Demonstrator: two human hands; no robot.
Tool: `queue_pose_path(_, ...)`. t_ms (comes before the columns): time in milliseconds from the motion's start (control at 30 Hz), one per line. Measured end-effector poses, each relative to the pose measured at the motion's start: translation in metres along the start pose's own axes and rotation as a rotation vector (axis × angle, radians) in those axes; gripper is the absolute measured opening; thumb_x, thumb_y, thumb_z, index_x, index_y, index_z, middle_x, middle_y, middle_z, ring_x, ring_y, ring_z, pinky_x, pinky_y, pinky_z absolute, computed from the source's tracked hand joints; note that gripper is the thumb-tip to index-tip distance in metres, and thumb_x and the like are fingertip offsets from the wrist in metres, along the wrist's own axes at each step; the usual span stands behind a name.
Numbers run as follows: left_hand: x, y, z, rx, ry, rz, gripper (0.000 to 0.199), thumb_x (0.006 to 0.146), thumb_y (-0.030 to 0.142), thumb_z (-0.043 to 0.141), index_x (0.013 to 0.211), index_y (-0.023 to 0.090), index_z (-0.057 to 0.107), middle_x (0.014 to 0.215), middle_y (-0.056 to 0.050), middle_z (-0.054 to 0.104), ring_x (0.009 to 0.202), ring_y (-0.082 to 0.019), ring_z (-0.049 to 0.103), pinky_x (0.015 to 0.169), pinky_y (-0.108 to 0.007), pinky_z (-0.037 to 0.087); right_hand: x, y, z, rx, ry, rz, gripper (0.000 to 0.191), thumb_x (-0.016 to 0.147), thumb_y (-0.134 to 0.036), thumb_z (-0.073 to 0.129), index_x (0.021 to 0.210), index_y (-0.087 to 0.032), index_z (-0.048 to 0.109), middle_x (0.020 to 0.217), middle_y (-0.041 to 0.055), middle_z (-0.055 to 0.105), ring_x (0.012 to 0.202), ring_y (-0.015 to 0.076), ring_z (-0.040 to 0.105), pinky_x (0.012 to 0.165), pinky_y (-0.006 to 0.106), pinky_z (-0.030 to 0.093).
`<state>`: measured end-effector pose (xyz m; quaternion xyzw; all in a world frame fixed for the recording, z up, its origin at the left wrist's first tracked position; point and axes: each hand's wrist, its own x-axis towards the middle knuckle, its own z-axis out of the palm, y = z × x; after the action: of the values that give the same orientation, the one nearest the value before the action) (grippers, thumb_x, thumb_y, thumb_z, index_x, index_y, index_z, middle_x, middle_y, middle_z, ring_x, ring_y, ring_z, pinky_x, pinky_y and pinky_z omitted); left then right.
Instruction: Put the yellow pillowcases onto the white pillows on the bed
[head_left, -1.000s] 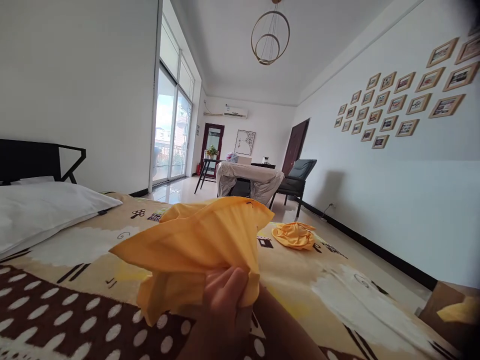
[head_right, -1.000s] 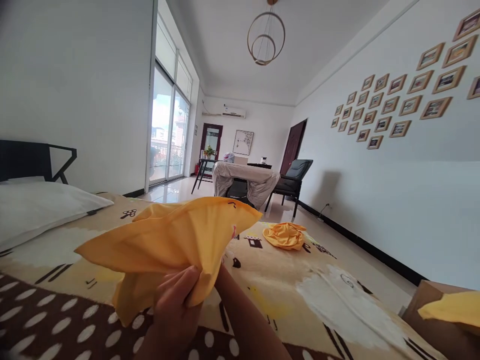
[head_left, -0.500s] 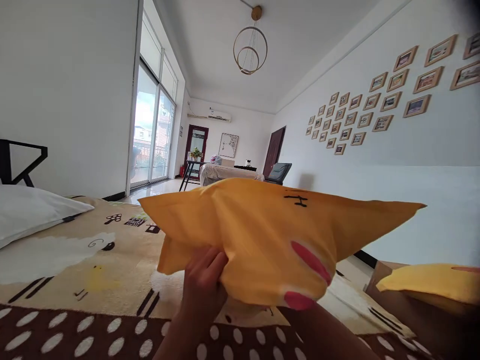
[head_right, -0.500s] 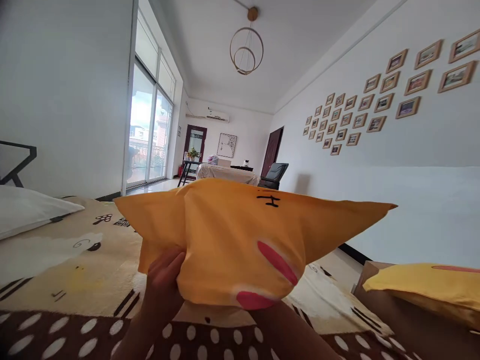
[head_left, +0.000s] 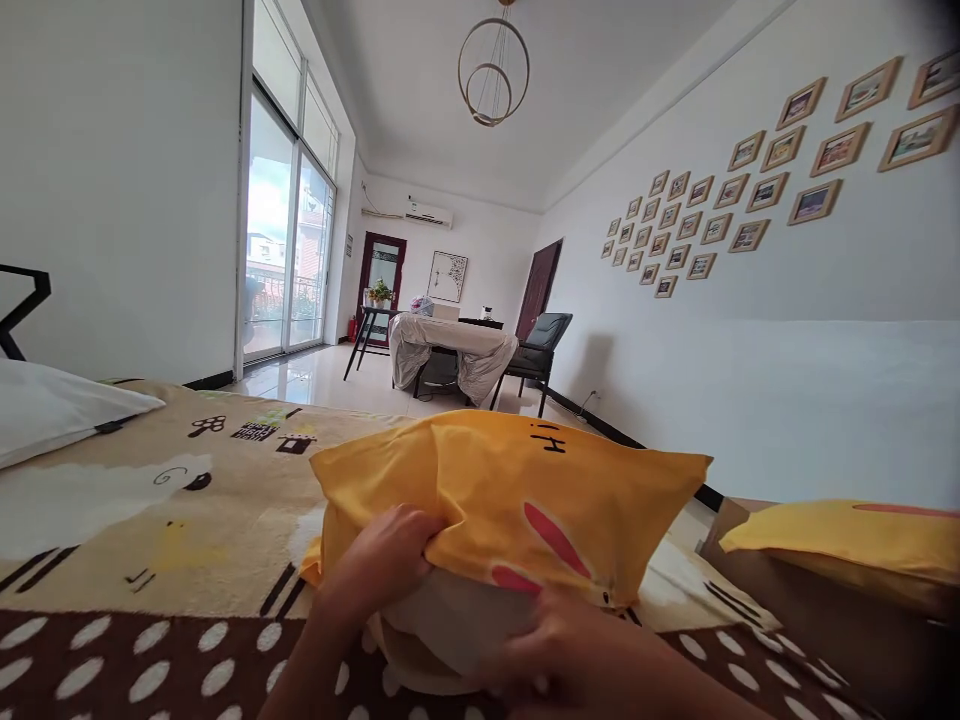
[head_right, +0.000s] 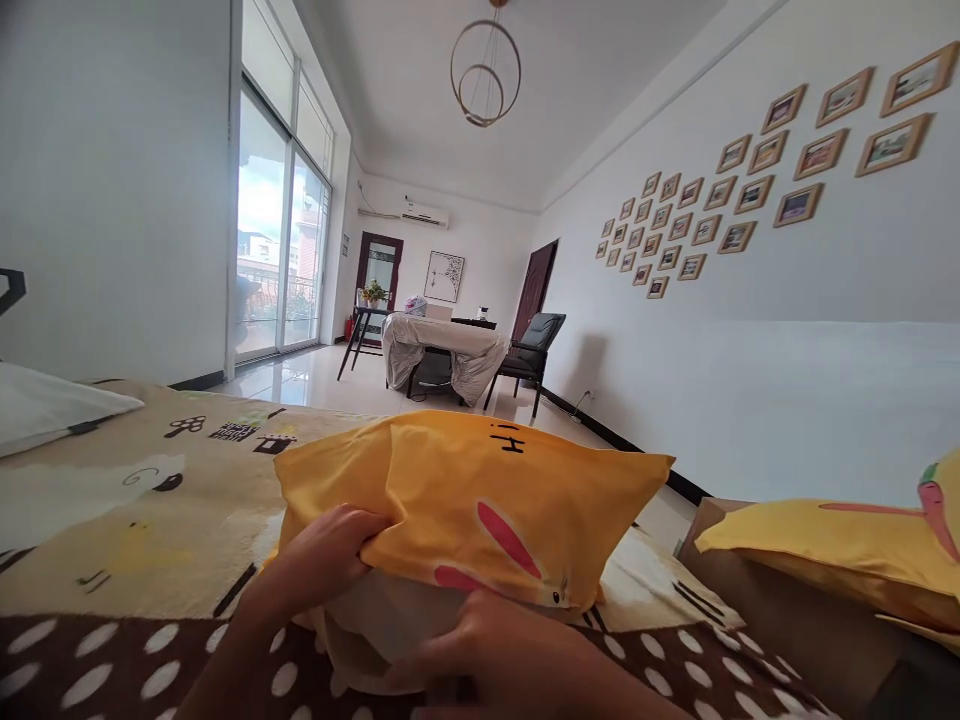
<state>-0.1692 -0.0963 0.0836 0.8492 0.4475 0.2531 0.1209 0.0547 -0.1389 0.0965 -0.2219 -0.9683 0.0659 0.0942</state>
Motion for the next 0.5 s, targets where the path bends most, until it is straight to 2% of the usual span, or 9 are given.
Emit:
queue_pose_path(33, -0.003, -0.001, -0.002, 0.006, -0.029, -0.015, 0.026, 0.077, 0.018, 0.045, 0.084, 0.025, 0.069, 0.085, -0.003, 0.07, 0.084, -0.02, 0.062, 0.068, -0.026, 0.037, -0.013, 0.009, -0.013, -0.045, 0.111, 0.028, 0.03, 0.089, -0.022, 0.05, 0.116, -0.031, 0.06, 0.085, -0.0034, 0.071, 0.075, 0.0106, 0.065, 0.083, 0.026, 0.05)
queue_pose_path(100, -0.01, -0.001, -0.006, 0.017, -0.083, -0.03, 0.026, 0.08, 0.022, 0.045, 0.082, 0.026, 0.07, 0.085, -0.003, 0.069, 0.085, -0.02, 0.062, 0.068, -0.026, 0.039, -0.038, 0.036, -0.041, -0.255, 0.469, 0.157, 0.033, 0.087, -0.017, 0.047, 0.116, -0.026, 0.06, 0.1, 0.0045, 0.069, 0.09, 0.016, 0.065, 0.087, 0.032, 0.049)
queue_pose_path(133, -0.014, -0.001, -0.009, 0.027, -0.109, -0.032, 0.024, 0.08, 0.023, 0.046, 0.078, 0.025, 0.071, 0.083, -0.003, 0.069, 0.082, -0.02, 0.062, 0.066, -0.025, 0.039, -0.051, 0.054, -0.054, -0.39, 0.578, 0.271, 0.037, 0.085, -0.016, 0.046, 0.119, -0.025, 0.058, 0.11, 0.0077, 0.066, 0.102, 0.0203, 0.062, 0.091, 0.036, 0.047)
queue_pose_path(167, -0.017, 0.001, -0.011, 0.041, -0.132, -0.031, 0.023, 0.08, 0.024, 0.048, 0.075, 0.025, 0.07, 0.08, -0.003, 0.069, 0.079, -0.019, 0.062, 0.064, -0.025, 0.039, -0.065, 0.073, -0.064, -0.497, 0.629, 0.364, 0.041, 0.082, -0.017, 0.048, 0.121, -0.025, 0.057, 0.118, 0.0094, 0.063, 0.111, 0.0248, 0.057, 0.096, 0.043, 0.045)
queue_pose_path(267, -0.031, 0.008, -0.021, 0.056, -0.216, -0.008, 0.017, 0.078, 0.032, 0.056, 0.073, 0.024, 0.071, 0.075, -0.002, 0.068, 0.071, -0.019, 0.062, 0.06, -0.024, 0.041, -0.108, 0.122, -0.079, -0.578, 0.573, 0.528, 0.056, 0.074, -0.02, 0.047, 0.13, -0.025, 0.049, 0.129, 0.0097, 0.056, 0.121, 0.0292, 0.05, 0.097, 0.047, 0.044)
queue_pose_path(300, -0.036, 0.009, -0.026, 0.024, -0.236, 0.025, 0.015, 0.076, 0.037, 0.062, 0.079, 0.026, 0.072, 0.078, -0.001, 0.069, 0.074, -0.019, 0.062, 0.063, -0.024, 0.043, -0.122, 0.133, -0.078, -0.589, 0.53, 0.563, 0.06, 0.072, -0.019, 0.046, 0.132, -0.025, 0.047, 0.129, 0.0092, 0.056, 0.121, 0.0298, 0.05, 0.098, 0.048, 0.043)
queue_pose_path(367, -0.046, 0.007, -0.035, -0.077, -0.229, 0.139, 0.031, 0.071, 0.045, 0.07, 0.099, 0.031, 0.07, 0.096, 0.001, 0.07, 0.089, -0.02, 0.063, 0.078, -0.024, 0.047, -0.149, 0.147, -0.071, -0.6, 0.457, 0.621, 0.067, 0.066, -0.016, 0.044, 0.132, -0.026, 0.047, 0.128, 0.0079, 0.058, 0.121, 0.0304, 0.052, 0.098, 0.048, 0.042)
queue_pose_path(433, -0.05, -0.003, -0.042, -0.11, -0.093, 0.215, 0.046, 0.075, 0.047, 0.067, 0.118, 0.035, 0.06, 0.124, 0.0, 0.061, 0.113, -0.023, 0.055, 0.096, -0.028, 0.043, -0.172, 0.152, -0.061, -0.597, 0.416, 0.676, 0.067, 0.064, -0.014, 0.043, 0.129, -0.027, 0.051, 0.126, 0.0063, 0.06, 0.119, 0.0305, 0.054, 0.096, 0.048, 0.043)
queue_pose_path(500, -0.047, -0.022, -0.045, -0.012, 0.113, 0.185, 0.056, 0.08, 0.042, 0.061, 0.134, 0.035, 0.046, 0.146, -0.002, 0.041, 0.132, -0.027, 0.038, 0.108, -0.038, 0.032, -0.19, 0.151, -0.053, -0.57, 0.389, 0.705, 0.06, 0.064, -0.016, 0.043, 0.122, -0.029, 0.057, 0.122, 0.0043, 0.063, 0.115, 0.0297, 0.057, 0.092, 0.047, 0.045)
